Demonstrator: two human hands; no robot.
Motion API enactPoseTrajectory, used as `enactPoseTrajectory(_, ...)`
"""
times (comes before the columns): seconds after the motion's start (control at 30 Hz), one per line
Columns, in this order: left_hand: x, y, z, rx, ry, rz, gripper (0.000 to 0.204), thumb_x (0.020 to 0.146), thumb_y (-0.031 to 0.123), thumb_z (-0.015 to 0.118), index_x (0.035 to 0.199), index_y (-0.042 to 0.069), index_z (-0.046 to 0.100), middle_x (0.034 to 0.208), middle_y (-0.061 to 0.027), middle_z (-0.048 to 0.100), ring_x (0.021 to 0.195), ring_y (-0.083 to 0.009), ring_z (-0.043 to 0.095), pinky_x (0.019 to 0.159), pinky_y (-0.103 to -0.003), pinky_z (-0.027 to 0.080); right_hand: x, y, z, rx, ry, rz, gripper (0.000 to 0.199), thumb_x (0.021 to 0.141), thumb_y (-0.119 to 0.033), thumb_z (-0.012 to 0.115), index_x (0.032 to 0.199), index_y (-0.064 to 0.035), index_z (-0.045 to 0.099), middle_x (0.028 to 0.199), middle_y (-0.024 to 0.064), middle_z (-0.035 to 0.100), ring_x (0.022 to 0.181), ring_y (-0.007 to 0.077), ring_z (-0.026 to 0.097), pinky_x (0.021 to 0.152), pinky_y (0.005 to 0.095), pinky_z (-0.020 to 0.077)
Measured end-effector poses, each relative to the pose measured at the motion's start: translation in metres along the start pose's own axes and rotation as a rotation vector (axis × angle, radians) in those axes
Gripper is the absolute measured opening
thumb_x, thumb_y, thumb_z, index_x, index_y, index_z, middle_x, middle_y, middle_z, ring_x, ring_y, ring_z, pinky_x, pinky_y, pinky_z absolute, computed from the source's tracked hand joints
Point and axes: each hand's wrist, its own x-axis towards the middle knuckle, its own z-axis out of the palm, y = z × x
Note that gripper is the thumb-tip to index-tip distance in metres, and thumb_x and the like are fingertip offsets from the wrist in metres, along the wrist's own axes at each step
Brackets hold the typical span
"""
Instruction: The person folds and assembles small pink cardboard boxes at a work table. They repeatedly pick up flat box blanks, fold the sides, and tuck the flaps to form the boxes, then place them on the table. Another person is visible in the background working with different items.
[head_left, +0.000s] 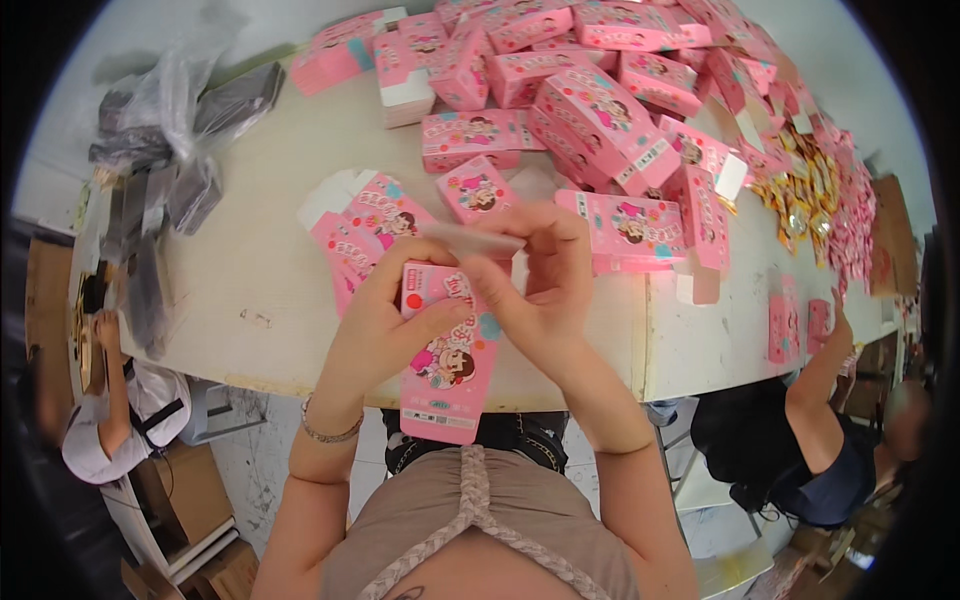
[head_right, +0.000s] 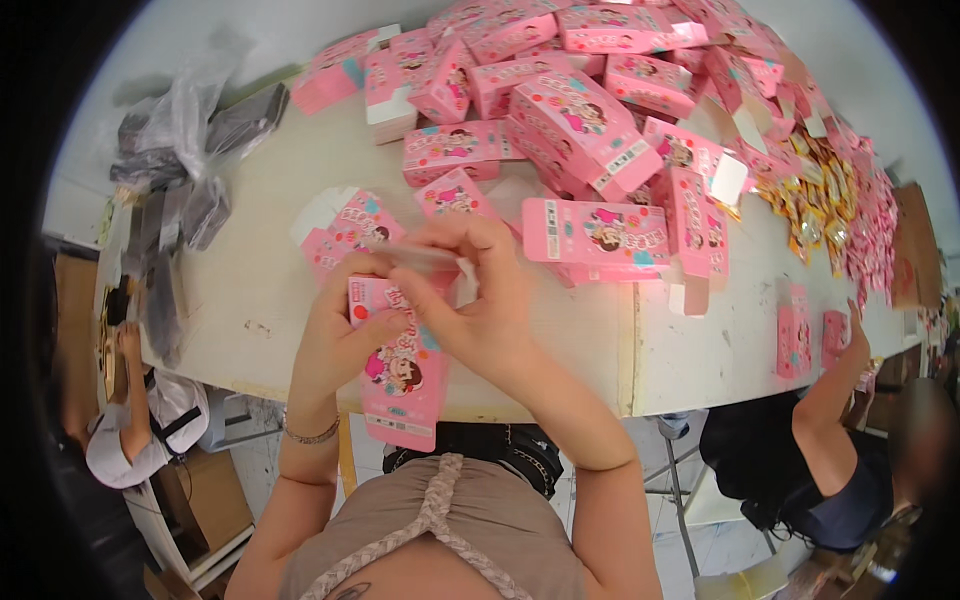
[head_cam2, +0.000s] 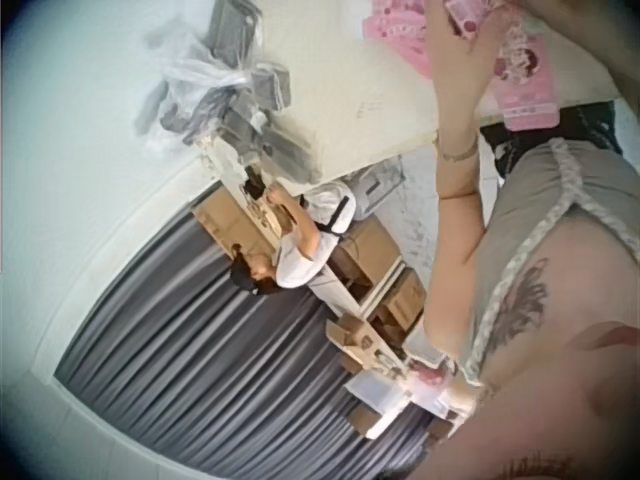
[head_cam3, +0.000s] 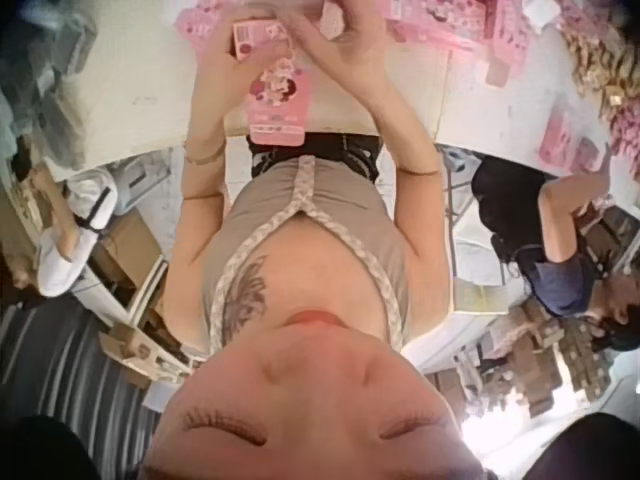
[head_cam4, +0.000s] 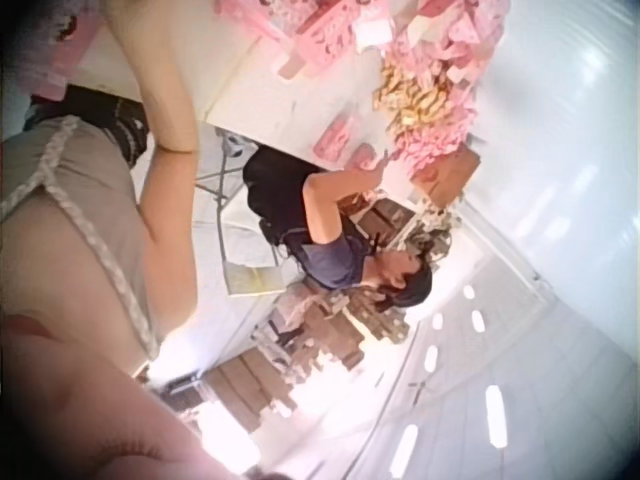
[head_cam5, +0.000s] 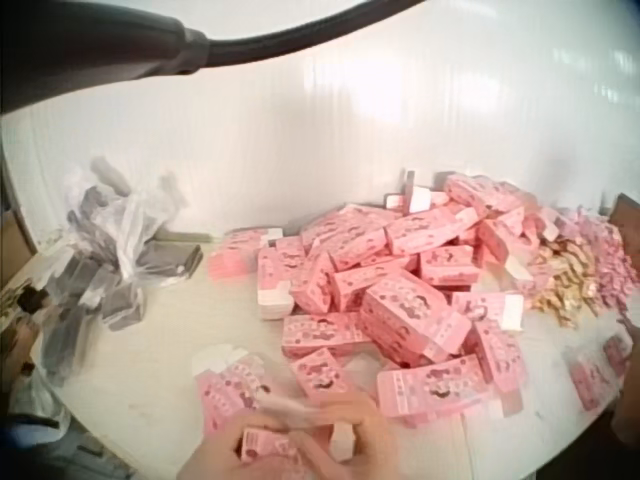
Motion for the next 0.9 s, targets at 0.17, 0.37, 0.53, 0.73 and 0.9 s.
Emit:
enactPoseTrajectory(0.17, -0.008, -0.012, 0.005, 0.146, 0.116, 0.134, 0.062, 0.073, 0.01, 0.078, 0.123, 0.007, 0.042, 0.119, -0.0048, 0.052, 0.09, -0.0089, 0.05, 0.076, -0.023, 0.043, 0.013, -0.011, -0.006, 0.244, -0.074, 0.365, 0.013, 0.085, -0.003, 0.064, 0.098, -0.0005, 0.065, 0.096, 0.0065, 0.061, 0.088, 0.0122, 0.06, 0.073, 0.0256, 0.0498)
enactPoseTrajectory(0.37, -0.014, -0.012, 0.002, 0.174, 0.09, 0.322, 0.079, 0.069, 0.021, 0.083, 0.133, 0.009, 0.037, 0.13, -0.0047, 0.047, 0.1, -0.0121, 0.052, 0.082, -0.028, 0.046, 0.005, -0.014, -0.011, 0.404, -0.193, 0.41, 0.014, 0.083, -0.001, 0.066, 0.096, -0.0006, 0.065, 0.106, 0.0082, 0.061, 0.095, 0.0132, 0.059, 0.078, 0.0265, 0.0501)
enactPoseTrajectory(0.53, -0.023, -0.018, -0.002, -0.023, 0.1, 0.275, 0.063, 0.074, 0.022, 0.079, 0.123, 0.01, 0.043, 0.126, -0.0091, 0.047, 0.098, -0.0143, 0.052, 0.08, -0.029, 0.047, -0.004, -0.022, -0.013, 0.124, -0.318, 0.282, 0.02, 0.086, -0.009, 0.064, 0.105, -0.0057, 0.068, 0.114, 0.0118, 0.06, 0.099, 0.0166, 0.058, 0.078, 0.0299, 0.0484)
enactPoseTrajectory(0.73, -0.026, -0.025, -0.013, 0.032, 0.074, 0.261, 0.044, 0.078, 0.021, 0.075, 0.11, 0.01, 0.047, 0.13, -0.009, 0.043, 0.091, -0.0131, 0.048, 0.078, -0.028, 0.046, -0.017, -0.019, -0.013, -0.152, -0.458, 0.117, 0.034, 0.084, -0.011, 0.067, 0.118, -0.0115, 0.063, 0.132, 0.0152, 0.05, 0.114, 0.0249, 0.055, 0.086, 0.0343, 0.0492)
enactPoseTrajectory(0.9, -0.029, -0.021, -0.018, 0.04, 0.4, 0.392, 0.047, 0.086, 0.024, 0.066, 0.123, 0.003, 0.044, 0.139, -0.0156, 0.034, 0.121, -0.0239, 0.04, 0.099, -0.037, 0.035, 0.043, -0.009, -0.054, -0.178, -0.084, 0.732, 0.031, 0.087, -0.015, 0.059, 0.116, -0.0029, 0.058, 0.122, 0.0114, 0.055, 0.109, 0.0218, 0.056, 0.087, 0.0359, 0.0502)
